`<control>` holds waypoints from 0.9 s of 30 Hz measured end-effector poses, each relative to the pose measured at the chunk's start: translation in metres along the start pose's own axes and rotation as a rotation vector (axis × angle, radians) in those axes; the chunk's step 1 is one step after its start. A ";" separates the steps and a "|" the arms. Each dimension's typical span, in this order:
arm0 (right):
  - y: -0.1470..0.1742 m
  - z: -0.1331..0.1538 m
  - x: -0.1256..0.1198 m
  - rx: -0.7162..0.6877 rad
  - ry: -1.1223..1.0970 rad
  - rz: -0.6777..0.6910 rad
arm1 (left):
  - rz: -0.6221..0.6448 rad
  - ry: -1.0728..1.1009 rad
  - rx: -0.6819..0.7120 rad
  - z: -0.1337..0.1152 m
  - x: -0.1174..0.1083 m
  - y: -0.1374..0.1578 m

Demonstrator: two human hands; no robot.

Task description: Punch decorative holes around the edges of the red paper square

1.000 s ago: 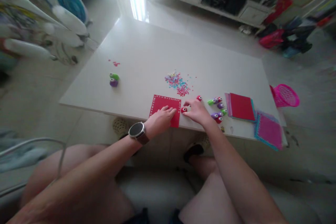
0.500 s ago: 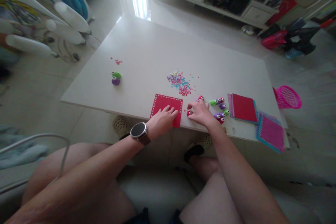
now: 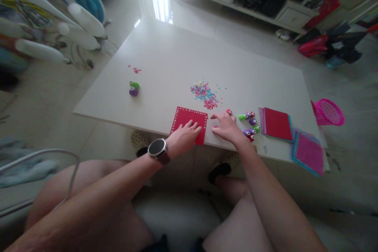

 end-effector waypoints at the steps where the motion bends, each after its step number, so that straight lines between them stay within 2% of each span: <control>1: 0.001 0.000 0.000 0.005 0.012 0.020 | 0.013 -0.008 -0.011 0.000 0.000 0.001; 12: -0.002 0.007 0.017 -0.067 -0.082 0.037 | 0.097 -0.045 -0.098 -0.013 -0.007 0.007; 15: -0.009 0.005 0.019 -0.067 -0.117 -0.002 | 0.089 -0.049 -0.085 -0.012 -0.006 0.007; 21: -0.014 0.005 0.007 -0.018 -0.111 -0.110 | 0.059 -0.006 -0.041 -0.004 -0.002 0.007; 24: -0.010 0.004 0.005 -0.008 -0.038 -0.072 | 0.062 0.003 -0.046 -0.003 -0.002 0.008; 27: -0.003 0.001 0.008 0.005 0.073 0.022 | 0.056 0.005 -0.053 -0.004 -0.001 0.009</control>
Point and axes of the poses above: each hand's wrist, its own y-axis away from the middle knuckle, its own x-axis out of the palm, z = x × y, the point moved 6 cm from there along -y, towards the middle knuckle, and after that the axes turned 11 degrees about z, right-handed, at the moved point
